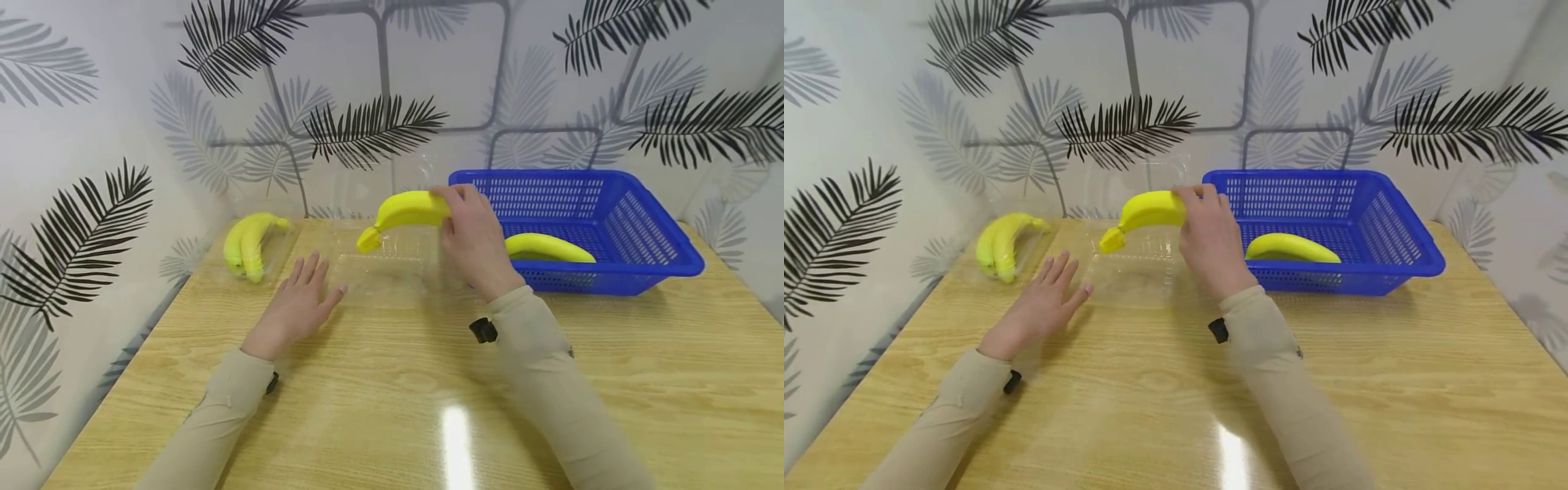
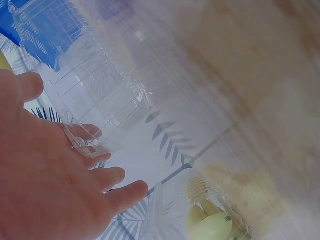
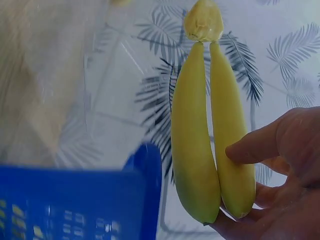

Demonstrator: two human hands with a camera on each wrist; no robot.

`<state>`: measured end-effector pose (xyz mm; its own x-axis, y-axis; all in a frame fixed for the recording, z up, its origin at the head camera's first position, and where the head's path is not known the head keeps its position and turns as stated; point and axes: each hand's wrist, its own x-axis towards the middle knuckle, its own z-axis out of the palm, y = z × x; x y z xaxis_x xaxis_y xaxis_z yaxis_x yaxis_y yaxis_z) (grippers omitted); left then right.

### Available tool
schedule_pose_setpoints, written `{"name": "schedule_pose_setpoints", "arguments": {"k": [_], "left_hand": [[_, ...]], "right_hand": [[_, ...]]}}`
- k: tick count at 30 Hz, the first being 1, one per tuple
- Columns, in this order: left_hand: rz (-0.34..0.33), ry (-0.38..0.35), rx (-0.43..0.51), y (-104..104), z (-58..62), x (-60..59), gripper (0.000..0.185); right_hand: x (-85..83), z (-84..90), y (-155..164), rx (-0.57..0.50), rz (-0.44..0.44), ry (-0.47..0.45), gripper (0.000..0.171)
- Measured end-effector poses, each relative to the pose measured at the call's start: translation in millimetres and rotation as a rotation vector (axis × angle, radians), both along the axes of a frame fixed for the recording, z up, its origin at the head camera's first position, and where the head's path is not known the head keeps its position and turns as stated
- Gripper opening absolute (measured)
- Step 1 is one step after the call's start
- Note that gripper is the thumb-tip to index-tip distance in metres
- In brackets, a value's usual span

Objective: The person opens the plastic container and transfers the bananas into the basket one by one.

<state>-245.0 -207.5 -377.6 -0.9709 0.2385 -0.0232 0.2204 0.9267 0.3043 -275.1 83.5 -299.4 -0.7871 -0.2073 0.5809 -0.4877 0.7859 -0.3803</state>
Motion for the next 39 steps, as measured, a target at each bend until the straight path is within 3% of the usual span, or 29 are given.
{"name": "schedule_pose_setpoints", "arguments": {"k": [14,22,39], "left_hand": [[-0.007,-0.009,0.007,1,-2.2,1.4,0.080],[-0.010,0.006,-0.002,1,-1.9,-0.6,0.081],[-0.015,0.000,-0.009,3,-2.4,1.1,0.079]], "right_hand": [[5.0,7.4,100,-0.034,-0.138,0.017,0.044],[4.9,-3.8,147,0.004,-0.222,-0.055,0.043],[-7.6,-26.6,165,0.037,-0.199,-0.172,0.042]]}}
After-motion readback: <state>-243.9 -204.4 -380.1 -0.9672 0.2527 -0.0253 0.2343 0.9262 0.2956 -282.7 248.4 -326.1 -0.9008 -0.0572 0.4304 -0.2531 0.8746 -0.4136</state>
